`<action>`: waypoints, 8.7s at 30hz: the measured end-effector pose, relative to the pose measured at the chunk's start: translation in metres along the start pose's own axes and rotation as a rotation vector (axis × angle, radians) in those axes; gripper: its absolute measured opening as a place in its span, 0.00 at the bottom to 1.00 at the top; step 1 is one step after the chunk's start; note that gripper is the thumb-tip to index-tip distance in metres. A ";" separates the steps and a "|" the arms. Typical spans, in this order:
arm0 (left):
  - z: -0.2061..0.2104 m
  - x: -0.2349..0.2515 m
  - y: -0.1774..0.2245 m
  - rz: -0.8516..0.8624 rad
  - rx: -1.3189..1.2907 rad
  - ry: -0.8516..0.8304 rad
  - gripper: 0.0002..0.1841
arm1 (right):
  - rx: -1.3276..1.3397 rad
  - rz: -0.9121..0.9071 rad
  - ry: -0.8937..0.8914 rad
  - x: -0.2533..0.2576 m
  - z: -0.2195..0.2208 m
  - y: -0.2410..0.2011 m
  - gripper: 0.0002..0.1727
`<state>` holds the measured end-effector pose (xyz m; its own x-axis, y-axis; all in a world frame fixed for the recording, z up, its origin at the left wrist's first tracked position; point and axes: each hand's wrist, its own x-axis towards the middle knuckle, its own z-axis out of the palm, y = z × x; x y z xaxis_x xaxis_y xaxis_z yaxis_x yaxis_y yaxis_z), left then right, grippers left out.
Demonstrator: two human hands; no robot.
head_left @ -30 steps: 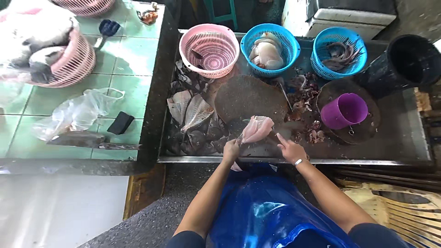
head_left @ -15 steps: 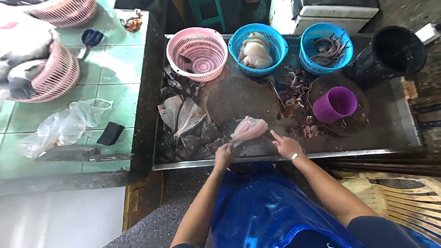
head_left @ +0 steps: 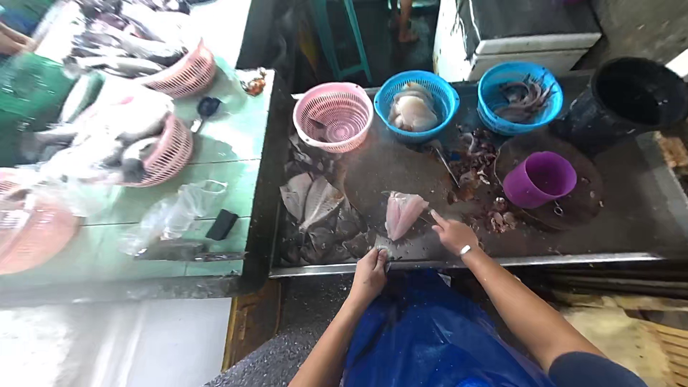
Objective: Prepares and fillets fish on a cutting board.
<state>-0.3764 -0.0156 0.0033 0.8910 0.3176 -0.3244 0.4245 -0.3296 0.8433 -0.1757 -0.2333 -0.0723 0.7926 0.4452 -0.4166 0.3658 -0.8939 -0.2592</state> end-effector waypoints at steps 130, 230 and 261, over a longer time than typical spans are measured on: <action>0.112 0.320 0.089 0.009 0.641 -0.247 0.37 | 1.198 0.411 -0.378 -0.020 -0.047 0.162 0.14; 0.025 0.188 -0.013 0.144 0.806 -0.097 0.22 | 0.607 0.182 -0.316 0.048 -0.020 -0.043 0.23; -0.125 0.260 0.065 -0.081 0.686 0.462 0.37 | 0.784 0.265 -0.329 -0.044 -0.019 0.000 0.22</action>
<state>-0.1374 0.1566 0.0274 0.7611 0.6475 -0.0383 0.6217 -0.7114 0.3278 -0.2015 -0.2534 -0.0378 0.5795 0.3297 -0.7453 -0.3443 -0.7299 -0.5905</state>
